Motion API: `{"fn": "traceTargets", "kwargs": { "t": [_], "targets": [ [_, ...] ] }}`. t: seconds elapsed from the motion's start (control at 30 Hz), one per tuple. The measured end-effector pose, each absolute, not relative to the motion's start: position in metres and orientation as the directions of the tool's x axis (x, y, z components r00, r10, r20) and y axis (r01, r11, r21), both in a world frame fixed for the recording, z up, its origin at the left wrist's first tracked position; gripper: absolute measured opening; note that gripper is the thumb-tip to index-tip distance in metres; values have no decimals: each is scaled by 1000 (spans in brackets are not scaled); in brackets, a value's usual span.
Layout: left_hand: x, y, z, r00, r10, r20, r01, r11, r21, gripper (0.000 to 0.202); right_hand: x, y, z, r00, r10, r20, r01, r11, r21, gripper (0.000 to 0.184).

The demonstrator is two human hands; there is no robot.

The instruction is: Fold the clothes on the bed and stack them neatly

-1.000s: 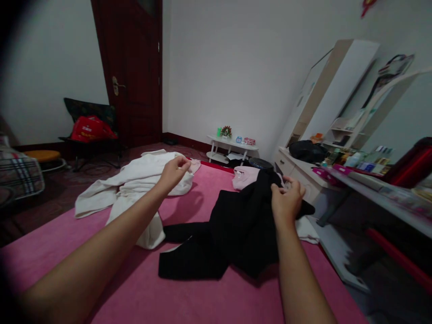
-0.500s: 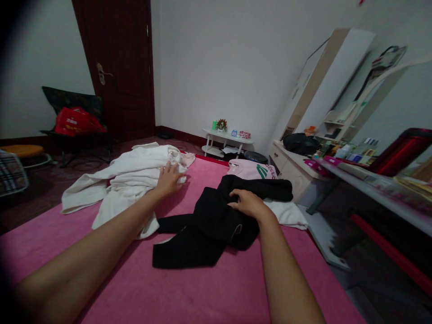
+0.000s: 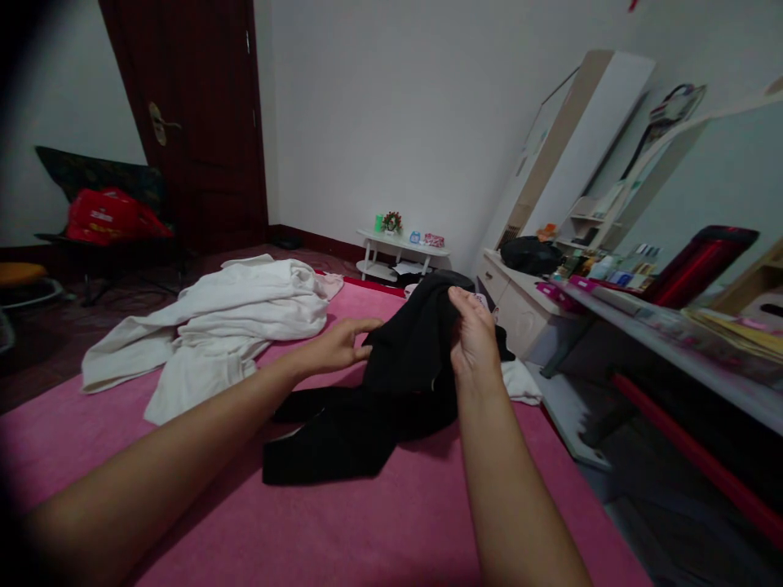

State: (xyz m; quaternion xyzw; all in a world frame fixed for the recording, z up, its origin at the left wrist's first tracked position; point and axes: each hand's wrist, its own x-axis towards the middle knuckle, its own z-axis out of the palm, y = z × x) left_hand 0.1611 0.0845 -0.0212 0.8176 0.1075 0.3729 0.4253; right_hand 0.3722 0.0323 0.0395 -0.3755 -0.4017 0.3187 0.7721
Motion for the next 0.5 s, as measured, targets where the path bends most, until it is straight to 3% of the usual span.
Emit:
{"fn": "traceTargets", "kwargs": {
  "t": [0.1, 0.23, 0.33, 0.43, 0.5],
  "targets": [
    [157, 93, -10, 538, 703, 466, -316, -344, 884, 25, 377, 29, 49, 553, 722, 416, -238, 615, -752, 26],
    [135, 123, -8, 197, 945, 263, -501, -133, 855, 24, 394, 29, 47, 690, 606, 396, -202, 687, -699, 25],
    [119, 143, -23, 52, 998, 44, -352, -23, 936, 13, 409, 37, 28, 733, 641, 226, -205, 525, -826, 25],
    [109, 154, -41, -37, 999, -14, -213, 6, 977, 12, 423, 50, 4, 703, 710, 54, -164, 235, -958, 30],
    [107, 158, -49, -77, 996, 35, -152, -47, 987, 20, 427, 58, -7, 671, 715, 193, 128, 145, -981, 36]
  ]
}}
